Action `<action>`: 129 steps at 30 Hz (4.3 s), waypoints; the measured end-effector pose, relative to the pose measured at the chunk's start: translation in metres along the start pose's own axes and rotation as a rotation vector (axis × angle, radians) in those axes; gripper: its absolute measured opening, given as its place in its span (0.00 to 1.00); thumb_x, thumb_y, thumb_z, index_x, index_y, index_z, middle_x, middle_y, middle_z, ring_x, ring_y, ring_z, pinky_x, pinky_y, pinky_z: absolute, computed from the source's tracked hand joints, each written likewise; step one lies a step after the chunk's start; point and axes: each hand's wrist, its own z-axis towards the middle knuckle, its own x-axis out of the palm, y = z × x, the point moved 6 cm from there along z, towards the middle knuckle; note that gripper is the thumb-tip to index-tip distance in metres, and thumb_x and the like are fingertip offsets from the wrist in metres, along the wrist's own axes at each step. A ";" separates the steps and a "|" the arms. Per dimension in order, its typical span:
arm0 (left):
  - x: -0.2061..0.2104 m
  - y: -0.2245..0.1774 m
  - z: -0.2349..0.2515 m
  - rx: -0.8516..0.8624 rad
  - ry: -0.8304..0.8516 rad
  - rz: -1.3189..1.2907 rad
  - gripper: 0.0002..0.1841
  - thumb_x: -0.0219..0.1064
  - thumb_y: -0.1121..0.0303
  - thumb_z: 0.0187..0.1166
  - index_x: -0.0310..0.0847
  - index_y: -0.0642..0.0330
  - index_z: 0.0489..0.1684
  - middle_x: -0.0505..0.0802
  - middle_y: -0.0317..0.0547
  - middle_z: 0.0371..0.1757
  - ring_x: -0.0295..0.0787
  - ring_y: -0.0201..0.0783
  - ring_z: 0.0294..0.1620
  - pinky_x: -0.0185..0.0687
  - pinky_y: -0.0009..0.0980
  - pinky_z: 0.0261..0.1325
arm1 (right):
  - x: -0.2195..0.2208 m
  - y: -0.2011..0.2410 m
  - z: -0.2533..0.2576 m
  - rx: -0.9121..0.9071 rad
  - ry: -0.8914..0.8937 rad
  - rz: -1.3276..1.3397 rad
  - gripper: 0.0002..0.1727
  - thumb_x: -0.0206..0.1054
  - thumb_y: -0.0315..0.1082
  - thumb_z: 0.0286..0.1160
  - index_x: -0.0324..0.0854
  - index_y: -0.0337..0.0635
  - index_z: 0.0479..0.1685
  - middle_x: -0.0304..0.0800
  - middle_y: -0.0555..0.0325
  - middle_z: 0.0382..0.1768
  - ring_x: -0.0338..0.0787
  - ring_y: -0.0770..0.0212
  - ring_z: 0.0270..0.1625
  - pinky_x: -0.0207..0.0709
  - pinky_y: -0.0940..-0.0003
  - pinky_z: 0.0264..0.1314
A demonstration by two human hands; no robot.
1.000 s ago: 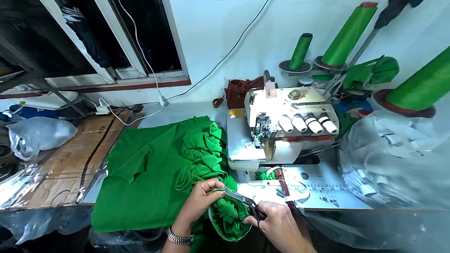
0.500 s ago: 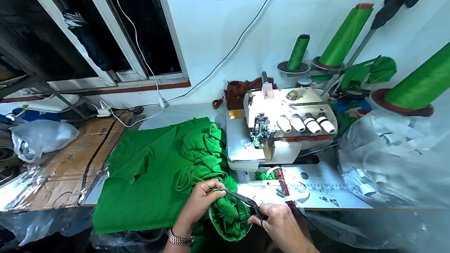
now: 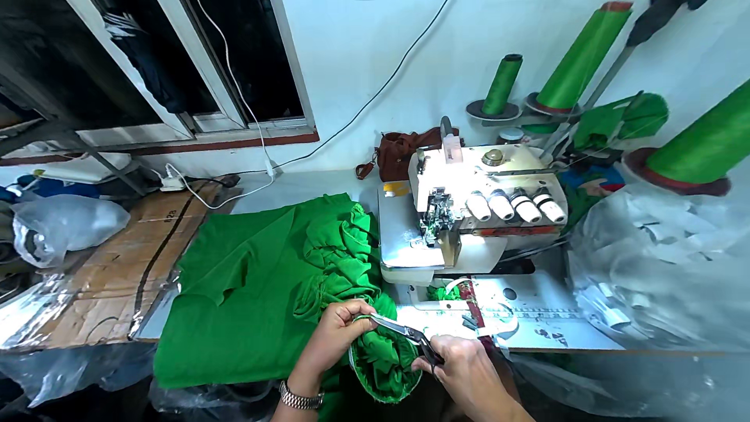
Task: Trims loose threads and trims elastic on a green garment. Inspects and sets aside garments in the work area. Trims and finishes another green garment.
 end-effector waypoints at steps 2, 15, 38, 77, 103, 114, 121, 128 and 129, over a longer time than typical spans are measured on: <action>0.001 0.000 0.000 -0.001 0.002 0.011 0.05 0.69 0.73 0.75 0.93 0.61 0.37 0.94 0.36 0.40 0.89 0.26 0.44 0.86 0.25 0.51 | 0.001 -0.003 -0.001 -0.010 -0.014 -0.003 0.24 0.76 0.54 0.57 0.81 0.41 0.13 0.79 0.56 0.11 0.85 0.59 0.16 0.79 0.63 0.19; 0.000 0.001 0.000 -0.036 0.023 -0.006 0.04 0.72 0.74 0.73 0.93 0.61 0.37 0.95 0.36 0.39 0.90 0.25 0.41 0.87 0.25 0.50 | 0.001 0.003 0.008 -0.069 -0.076 -0.140 0.29 0.72 0.63 0.57 0.82 0.44 0.13 0.78 0.59 0.12 0.84 0.59 0.16 0.77 0.64 0.18; 0.000 0.002 0.000 -0.055 0.013 -0.069 0.06 0.73 0.79 0.69 0.93 0.62 0.38 0.95 0.38 0.39 0.91 0.28 0.42 0.88 0.26 0.51 | 0.000 0.002 0.014 -0.140 -0.100 -0.178 0.30 0.71 0.65 0.58 0.82 0.44 0.15 0.79 0.59 0.13 0.84 0.58 0.17 0.77 0.65 0.18; -0.001 0.003 0.000 -0.112 0.046 -0.097 0.04 0.75 0.76 0.70 0.94 0.61 0.39 0.96 0.37 0.37 0.92 0.26 0.41 0.87 0.25 0.52 | -0.005 -0.007 0.018 -0.177 -0.057 -0.175 0.31 0.71 0.65 0.58 0.81 0.43 0.13 0.77 0.58 0.12 0.82 0.58 0.16 0.75 0.64 0.17; 0.003 0.001 -0.001 -0.119 0.038 0.008 0.05 0.74 0.76 0.70 0.93 0.61 0.40 0.96 0.35 0.36 0.91 0.24 0.39 0.87 0.23 0.49 | -0.001 -0.010 0.019 -0.243 -0.009 -0.133 0.24 0.72 0.53 0.64 0.80 0.41 0.14 0.80 0.56 0.13 0.87 0.57 0.19 0.81 0.65 0.22; 0.006 0.001 0.001 -0.150 0.026 -0.010 0.19 0.78 0.78 0.66 0.77 0.57 0.53 0.93 0.38 0.30 0.90 0.28 0.32 0.85 0.23 0.42 | -0.001 -0.006 0.024 -0.244 0.010 -0.201 0.24 0.74 0.56 0.60 0.83 0.43 0.16 0.81 0.58 0.14 0.87 0.57 0.20 0.80 0.65 0.22; 0.006 0.002 0.001 -0.147 0.034 -0.002 0.24 0.77 0.77 0.66 0.72 0.56 0.59 0.92 0.38 0.29 0.90 0.29 0.32 0.85 0.25 0.42 | 0.002 -0.006 0.023 -0.256 0.014 -0.138 0.17 0.73 0.46 0.62 0.83 0.42 0.18 0.81 0.57 0.15 0.88 0.56 0.21 0.82 0.64 0.24; 0.007 0.001 0.001 -0.157 0.047 0.004 0.26 0.78 0.78 0.66 0.71 0.56 0.60 0.91 0.36 0.28 0.89 0.28 0.30 0.84 0.23 0.42 | 0.002 -0.004 0.023 -0.251 -0.010 -0.141 0.21 0.73 0.51 0.61 0.81 0.44 0.15 0.79 0.58 0.13 0.86 0.59 0.19 0.78 0.66 0.20; 0.006 0.001 0.001 -0.160 0.046 0.002 0.26 0.79 0.78 0.65 0.71 0.55 0.60 0.92 0.37 0.28 0.90 0.28 0.31 0.85 0.24 0.43 | 0.002 -0.001 0.024 -0.245 -0.007 -0.159 0.20 0.74 0.51 0.59 0.81 0.44 0.15 0.80 0.58 0.13 0.86 0.58 0.19 0.79 0.66 0.20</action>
